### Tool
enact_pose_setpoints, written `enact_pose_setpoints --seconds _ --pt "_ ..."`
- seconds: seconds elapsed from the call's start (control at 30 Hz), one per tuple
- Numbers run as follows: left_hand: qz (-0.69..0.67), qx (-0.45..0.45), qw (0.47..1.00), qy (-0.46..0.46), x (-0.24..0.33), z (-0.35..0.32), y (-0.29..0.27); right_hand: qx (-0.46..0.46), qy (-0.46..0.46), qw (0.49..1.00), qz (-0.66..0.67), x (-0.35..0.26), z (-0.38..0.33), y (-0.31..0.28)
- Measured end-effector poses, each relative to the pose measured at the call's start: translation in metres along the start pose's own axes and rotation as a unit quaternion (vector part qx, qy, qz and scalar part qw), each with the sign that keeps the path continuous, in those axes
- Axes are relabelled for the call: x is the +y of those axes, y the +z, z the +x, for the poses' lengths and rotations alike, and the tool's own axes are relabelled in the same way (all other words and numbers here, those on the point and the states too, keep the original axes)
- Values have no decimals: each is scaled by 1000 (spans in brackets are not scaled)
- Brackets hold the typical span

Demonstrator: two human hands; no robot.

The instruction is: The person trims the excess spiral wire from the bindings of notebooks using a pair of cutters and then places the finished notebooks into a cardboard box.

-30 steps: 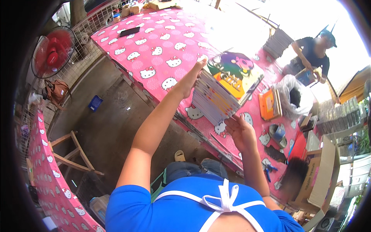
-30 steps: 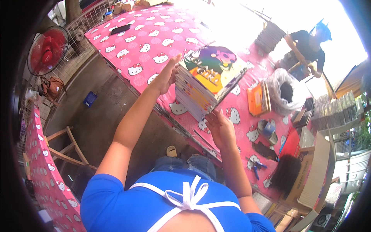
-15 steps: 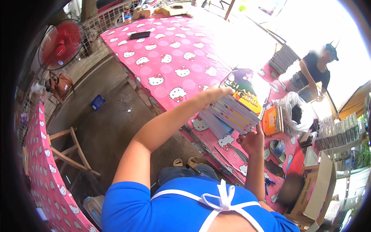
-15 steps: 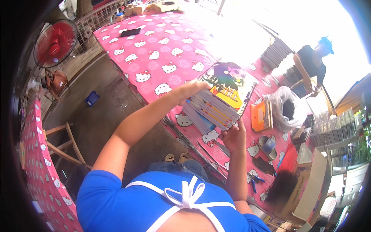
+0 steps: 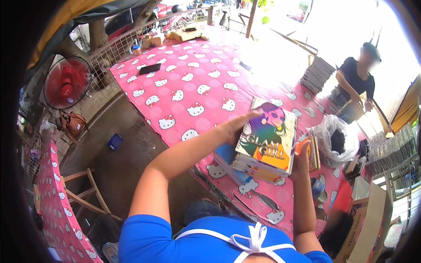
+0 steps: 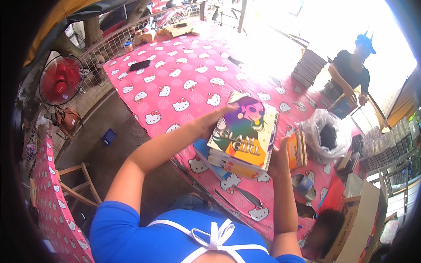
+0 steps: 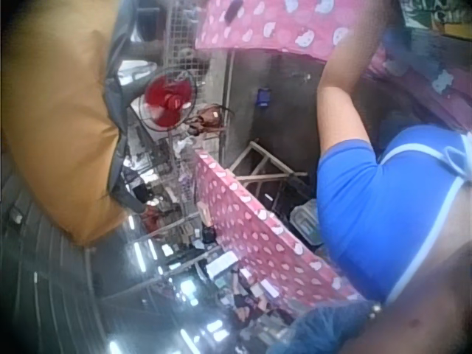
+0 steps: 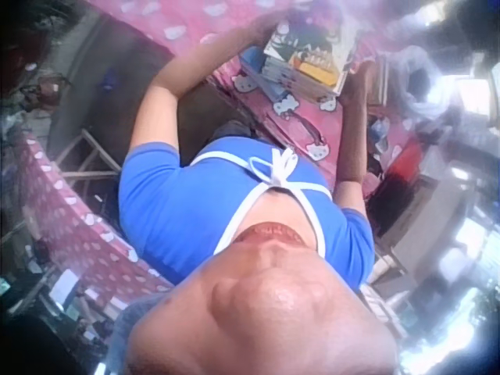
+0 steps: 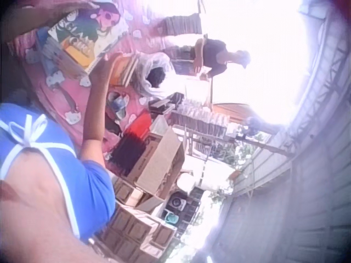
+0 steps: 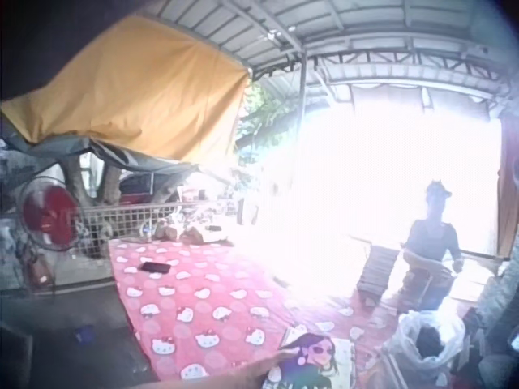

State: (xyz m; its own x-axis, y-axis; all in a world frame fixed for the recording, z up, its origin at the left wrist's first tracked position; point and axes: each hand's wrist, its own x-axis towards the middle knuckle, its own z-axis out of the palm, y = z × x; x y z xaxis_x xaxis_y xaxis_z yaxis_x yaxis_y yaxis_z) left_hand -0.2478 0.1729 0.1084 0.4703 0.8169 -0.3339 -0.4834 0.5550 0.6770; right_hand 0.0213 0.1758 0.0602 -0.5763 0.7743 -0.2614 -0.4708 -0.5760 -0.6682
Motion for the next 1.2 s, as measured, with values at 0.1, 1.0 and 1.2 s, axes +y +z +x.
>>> enact_pose_setpoints --seconds 0.1,1.0,1.2 --pt "-43 12 999 -9 -4 10 6 49 -60 992 -98 -1 5 19" --pt "259 -182 865 389 184 -100 -336 71 -275 882 -376 211 243 237" --pt "435 -226 814 312 174 -84 -442 47 -329 702 -630 275 319 180"
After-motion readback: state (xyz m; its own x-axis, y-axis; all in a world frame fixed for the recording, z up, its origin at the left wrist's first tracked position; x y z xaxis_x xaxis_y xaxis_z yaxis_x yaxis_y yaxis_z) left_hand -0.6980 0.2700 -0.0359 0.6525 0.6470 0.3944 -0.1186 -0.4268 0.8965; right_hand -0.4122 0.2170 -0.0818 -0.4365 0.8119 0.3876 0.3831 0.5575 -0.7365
